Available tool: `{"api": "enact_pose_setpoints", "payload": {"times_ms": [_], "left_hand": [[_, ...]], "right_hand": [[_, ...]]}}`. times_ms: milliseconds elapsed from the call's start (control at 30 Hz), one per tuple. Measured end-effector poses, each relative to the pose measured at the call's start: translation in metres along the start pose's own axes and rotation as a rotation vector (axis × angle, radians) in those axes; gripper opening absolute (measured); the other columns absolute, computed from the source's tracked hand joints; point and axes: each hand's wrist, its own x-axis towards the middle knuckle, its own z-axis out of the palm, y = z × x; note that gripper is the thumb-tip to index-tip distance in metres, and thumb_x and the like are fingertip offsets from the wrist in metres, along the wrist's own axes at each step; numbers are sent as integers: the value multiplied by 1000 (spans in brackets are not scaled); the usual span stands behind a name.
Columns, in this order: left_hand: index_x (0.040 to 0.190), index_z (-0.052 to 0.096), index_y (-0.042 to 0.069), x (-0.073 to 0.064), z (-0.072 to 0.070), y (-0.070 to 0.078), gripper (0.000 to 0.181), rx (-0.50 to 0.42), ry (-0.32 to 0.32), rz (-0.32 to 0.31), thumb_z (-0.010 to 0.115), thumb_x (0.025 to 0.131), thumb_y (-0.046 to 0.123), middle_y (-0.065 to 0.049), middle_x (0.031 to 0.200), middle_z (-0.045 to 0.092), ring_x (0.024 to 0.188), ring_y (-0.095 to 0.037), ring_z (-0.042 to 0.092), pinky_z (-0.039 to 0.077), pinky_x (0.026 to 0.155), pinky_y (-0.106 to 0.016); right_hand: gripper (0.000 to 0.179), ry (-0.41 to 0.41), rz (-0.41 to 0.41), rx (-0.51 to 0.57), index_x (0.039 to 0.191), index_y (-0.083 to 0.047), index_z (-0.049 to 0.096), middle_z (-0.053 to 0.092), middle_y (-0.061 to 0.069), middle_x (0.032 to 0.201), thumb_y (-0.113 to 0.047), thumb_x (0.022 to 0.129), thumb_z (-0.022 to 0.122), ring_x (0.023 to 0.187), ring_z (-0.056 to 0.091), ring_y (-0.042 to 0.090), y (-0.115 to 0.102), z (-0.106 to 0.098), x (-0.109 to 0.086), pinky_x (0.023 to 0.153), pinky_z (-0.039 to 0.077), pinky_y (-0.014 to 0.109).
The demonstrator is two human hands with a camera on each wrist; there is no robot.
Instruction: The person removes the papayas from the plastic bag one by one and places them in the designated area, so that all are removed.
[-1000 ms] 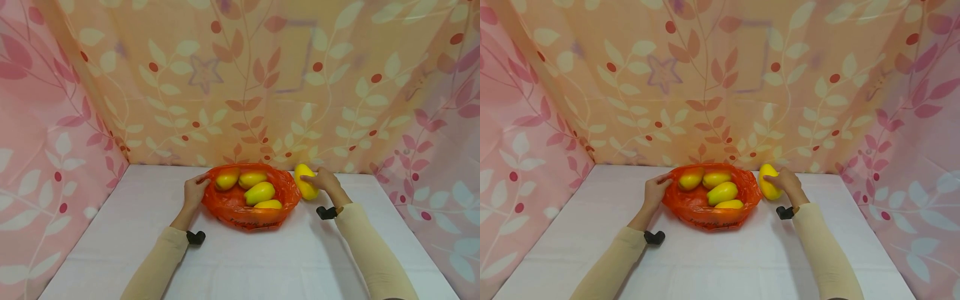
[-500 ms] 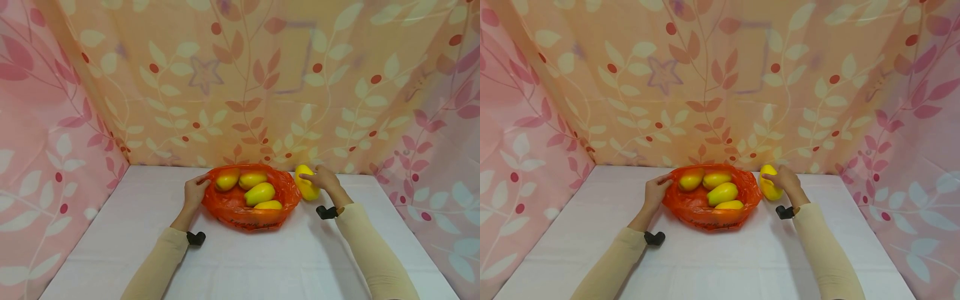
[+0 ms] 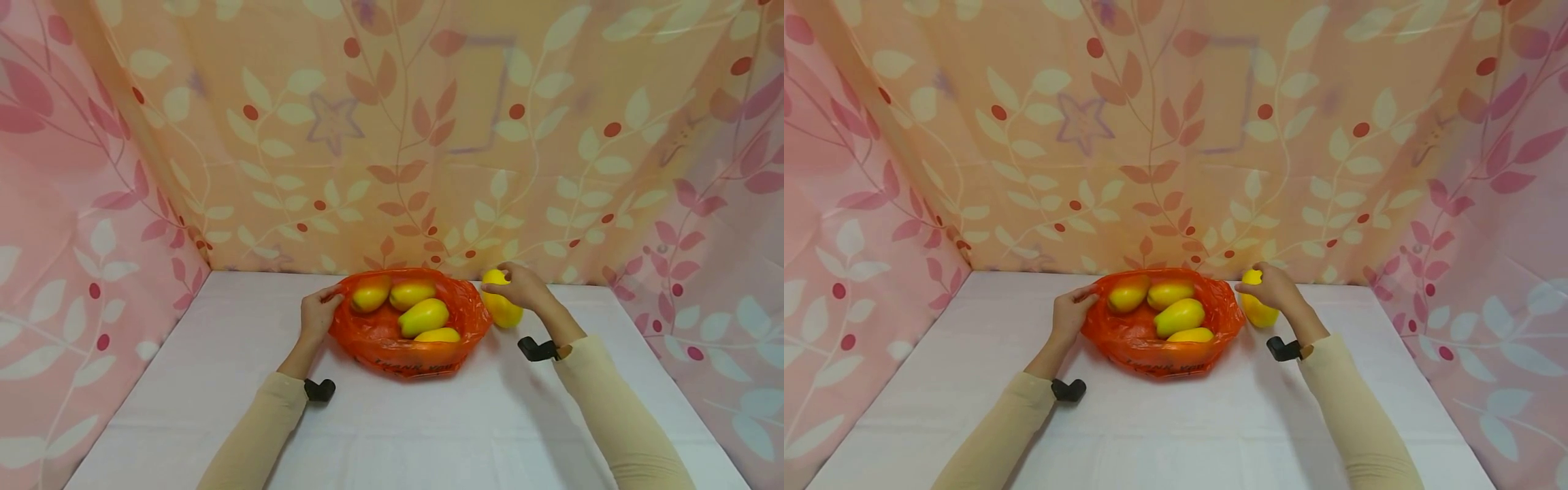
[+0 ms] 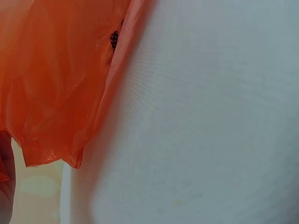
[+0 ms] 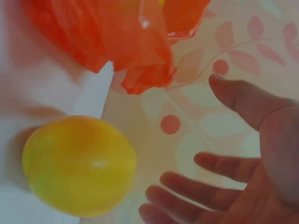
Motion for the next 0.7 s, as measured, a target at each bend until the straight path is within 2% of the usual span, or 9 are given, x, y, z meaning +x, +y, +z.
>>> {"api": "enact_pose_setpoints", "payload": {"times_ms": [167, 333, 700], "left_hand": [[115, 71, 1, 0, 0, 0, 29, -7, 0, 3, 67, 89, 11, -20, 119, 69, 123, -29, 57, 48, 103, -43], [114, 72, 1, 0, 1, -1, 27, -6, 8, 6, 68, 89, 11, -18, 117, 70, 122, -27, 58, 48, 102, -42], [113, 73, 2, 1, 2, -2, 26, 4, 6, 22, 68, 88, 10, -19, 116, 70, 117, -26, 60, 49, 100, -41]], "right_hand": [[75, 5, -61, 24, 142, 4, 41, 51, 33, 134, -42, 89, 66, 119, 52, 47, -10, -2, -7, 95, 50, 55], [66, 10, -162, 63, 139, 1, 47, 55, 28, 133, -32, 86, 71, 118, 53, 44, -20, -1, -13, 92, 53, 52], [61, -3, -315, 46, 135, -3, 55, 59, 19, 130, -25, 82, 77, 118, 52, 39, -36, 3, -19, 98, 46, 57]]}}
